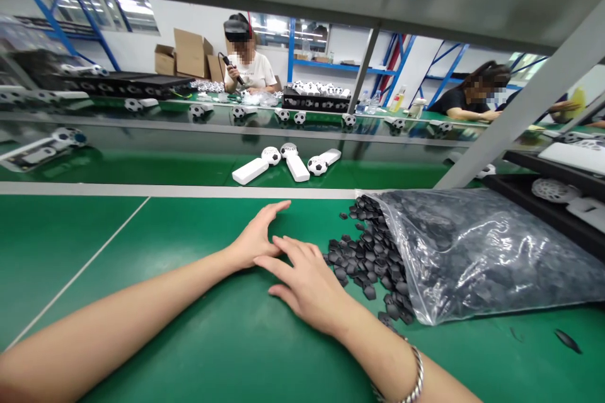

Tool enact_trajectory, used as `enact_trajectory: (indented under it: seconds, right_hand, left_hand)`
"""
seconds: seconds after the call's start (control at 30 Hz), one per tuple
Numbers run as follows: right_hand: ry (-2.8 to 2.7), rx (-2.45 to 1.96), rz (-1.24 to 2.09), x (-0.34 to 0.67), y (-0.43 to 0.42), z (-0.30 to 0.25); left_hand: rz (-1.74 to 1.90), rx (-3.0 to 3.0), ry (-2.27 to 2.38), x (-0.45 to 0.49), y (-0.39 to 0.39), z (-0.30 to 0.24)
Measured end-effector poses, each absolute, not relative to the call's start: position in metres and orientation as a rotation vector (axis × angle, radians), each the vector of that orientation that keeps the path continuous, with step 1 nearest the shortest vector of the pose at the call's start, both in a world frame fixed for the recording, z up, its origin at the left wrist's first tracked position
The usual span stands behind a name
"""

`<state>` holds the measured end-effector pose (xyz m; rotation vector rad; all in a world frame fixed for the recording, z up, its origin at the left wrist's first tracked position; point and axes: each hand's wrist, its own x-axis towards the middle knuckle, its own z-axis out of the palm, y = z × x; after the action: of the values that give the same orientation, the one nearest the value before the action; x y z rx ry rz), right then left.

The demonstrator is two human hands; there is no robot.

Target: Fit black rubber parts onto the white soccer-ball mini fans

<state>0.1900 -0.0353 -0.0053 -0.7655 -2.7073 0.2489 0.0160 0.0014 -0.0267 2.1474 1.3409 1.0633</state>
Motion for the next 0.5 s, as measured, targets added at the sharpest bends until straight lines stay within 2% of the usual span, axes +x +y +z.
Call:
enact_trajectory:
  seconds: [0.33, 0.43, 0.5]
  right_hand:
    - [-2.535, -0.868, 0.672, 0.188, -0.032, -0.009]
    - [-2.526, -0.853, 0.647, 0.19, -0.027, -0.015]
    - [-2.466, -0.871, 0.512, 0.197, -0.016, -0.022]
  left_hand:
    - [0.955, 2.527, 1.214, 0.02, -0.009, -0.024]
    - [0.967, 2.534, 1.209, 0.018, -0.007, -0.026]
    - [0.998, 2.42, 1.291, 0.015, -0.003, -0.026]
